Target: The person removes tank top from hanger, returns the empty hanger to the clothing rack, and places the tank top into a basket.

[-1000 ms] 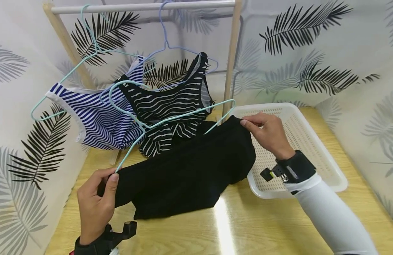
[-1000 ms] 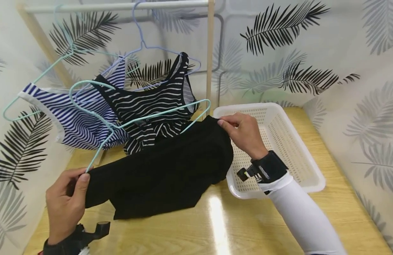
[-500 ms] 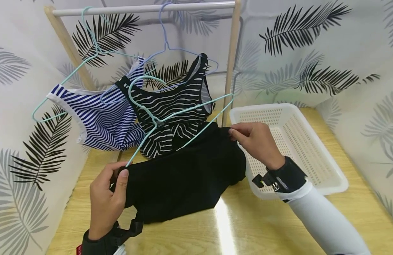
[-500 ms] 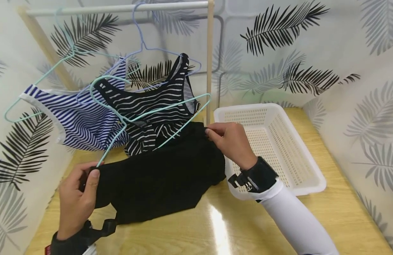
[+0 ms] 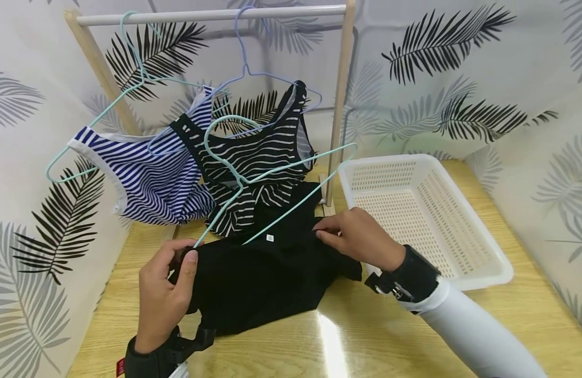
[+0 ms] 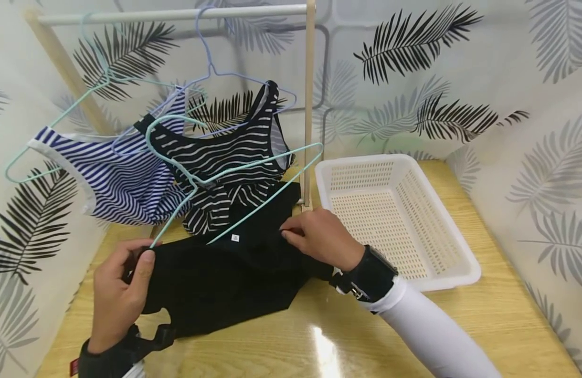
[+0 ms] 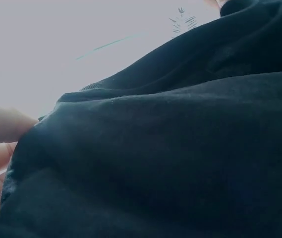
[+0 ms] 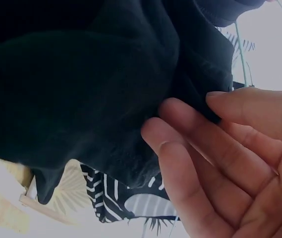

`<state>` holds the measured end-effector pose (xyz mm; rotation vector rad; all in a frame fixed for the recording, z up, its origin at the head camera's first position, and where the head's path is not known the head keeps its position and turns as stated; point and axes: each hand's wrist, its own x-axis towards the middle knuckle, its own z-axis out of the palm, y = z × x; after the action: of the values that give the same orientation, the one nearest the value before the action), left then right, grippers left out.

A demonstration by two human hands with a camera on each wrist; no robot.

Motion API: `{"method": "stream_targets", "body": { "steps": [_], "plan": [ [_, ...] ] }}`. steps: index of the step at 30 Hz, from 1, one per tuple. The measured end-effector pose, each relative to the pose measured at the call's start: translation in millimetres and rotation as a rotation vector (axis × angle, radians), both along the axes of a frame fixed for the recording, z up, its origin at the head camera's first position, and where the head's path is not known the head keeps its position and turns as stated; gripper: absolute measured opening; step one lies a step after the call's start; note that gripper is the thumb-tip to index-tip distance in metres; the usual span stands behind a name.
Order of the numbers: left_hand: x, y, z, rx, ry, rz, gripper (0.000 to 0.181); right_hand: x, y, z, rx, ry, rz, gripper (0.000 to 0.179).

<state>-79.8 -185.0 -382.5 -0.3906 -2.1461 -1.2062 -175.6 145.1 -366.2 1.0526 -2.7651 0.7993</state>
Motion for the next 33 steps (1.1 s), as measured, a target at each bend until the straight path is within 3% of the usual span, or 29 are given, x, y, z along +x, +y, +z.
{"method": "stream_targets", "body": {
  "steps": [3, 14, 18, 22, 26, 33],
  "plan": [
    [0.9, 2.0, 0.4, -0.005, -0.023, -0.013, 0.019, 1.7, -4, -3.6, 0.036, -0.006, 0.042, 0.02],
    [1.8, 9.0, 0.1, 0.005, 0.004, -0.082, 0.022, 4.8, -24, -23.1, 0.171, -0.086, 0.212, 0.048],
    [2.8, 9.1, -1.8, -0.002, -0.034, -0.094, 0.021, 5.6, -28, -26.7, 0.177, -0.169, 0.249, 0.052],
    [2.9, 7.6, -4.2, -0.006, -0.069, -0.097, 0.02, 6.9, -28, -30.4, 0.179, -0.205, 0.271, 0.062],
    [2.0, 6.0, -4.7, -0.014, -0.073, -0.09, 0.02, 9.0, -26, -32.3, 0.178, -0.186, 0.268, 0.069],
    [0.2, 4.9, -3.9, -0.022, -0.079, -0.09, 0.02, 9.3, -23, -32.2, 0.163, -0.217, 0.244, 0.07]
  ]
}}
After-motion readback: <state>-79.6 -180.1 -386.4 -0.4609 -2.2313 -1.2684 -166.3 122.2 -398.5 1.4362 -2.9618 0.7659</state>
